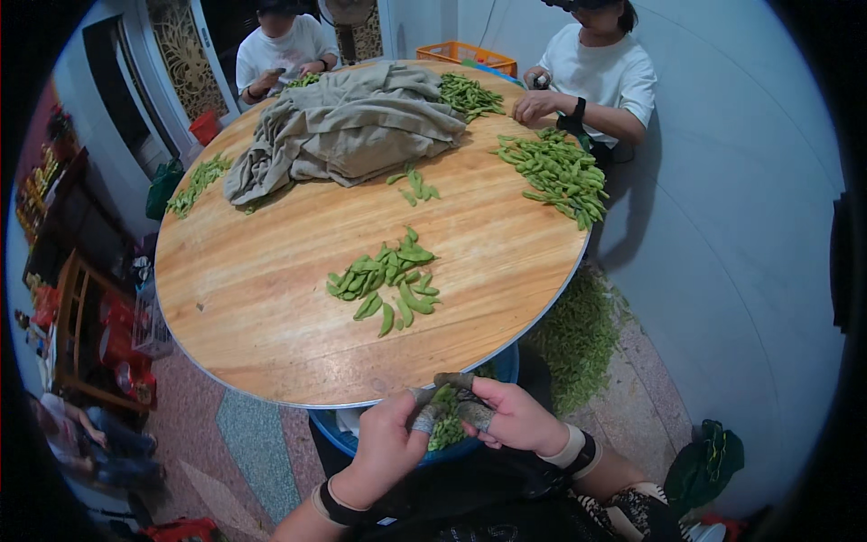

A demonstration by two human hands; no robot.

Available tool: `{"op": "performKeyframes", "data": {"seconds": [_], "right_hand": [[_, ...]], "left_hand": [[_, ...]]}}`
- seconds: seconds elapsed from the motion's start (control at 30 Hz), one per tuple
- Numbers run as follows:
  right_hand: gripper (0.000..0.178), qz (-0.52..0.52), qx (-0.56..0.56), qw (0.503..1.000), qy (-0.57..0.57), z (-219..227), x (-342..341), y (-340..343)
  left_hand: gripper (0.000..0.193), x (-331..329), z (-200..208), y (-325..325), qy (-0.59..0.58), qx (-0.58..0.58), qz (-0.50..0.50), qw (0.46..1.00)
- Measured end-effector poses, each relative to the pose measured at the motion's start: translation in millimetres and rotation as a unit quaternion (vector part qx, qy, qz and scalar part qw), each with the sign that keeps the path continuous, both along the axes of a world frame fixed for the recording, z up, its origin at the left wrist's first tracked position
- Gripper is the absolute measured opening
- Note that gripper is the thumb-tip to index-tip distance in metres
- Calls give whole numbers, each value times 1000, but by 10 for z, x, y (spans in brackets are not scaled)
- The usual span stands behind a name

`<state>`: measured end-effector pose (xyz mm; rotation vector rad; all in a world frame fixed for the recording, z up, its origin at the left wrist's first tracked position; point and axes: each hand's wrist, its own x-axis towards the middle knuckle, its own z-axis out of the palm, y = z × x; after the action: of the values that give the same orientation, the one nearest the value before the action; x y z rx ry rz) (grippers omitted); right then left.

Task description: The person shells edamame by hand, picking up pods from a wooden table, squeezing the beans into a blue basket, and dropping the empty husks onto the floor.

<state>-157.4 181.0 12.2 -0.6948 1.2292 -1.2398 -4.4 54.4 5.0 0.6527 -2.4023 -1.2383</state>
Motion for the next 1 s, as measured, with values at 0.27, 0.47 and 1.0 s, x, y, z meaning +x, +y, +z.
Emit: {"op": "performKeyframes", "data": {"seconds": [0.27,0.47,1.0], "right_hand": [[35,39,40,978,-199,5,-18,-36],[34,120,46,935,-331,122,4,-33],[30,58,45,973,-219,-172,100,-31]], "left_hand": [[18,102,-60,-134,74,-119,-49,989],[22,184,-120,-184,51,515,-74,852],[7,221,-64,-124,-35,377,-38,925]]}}
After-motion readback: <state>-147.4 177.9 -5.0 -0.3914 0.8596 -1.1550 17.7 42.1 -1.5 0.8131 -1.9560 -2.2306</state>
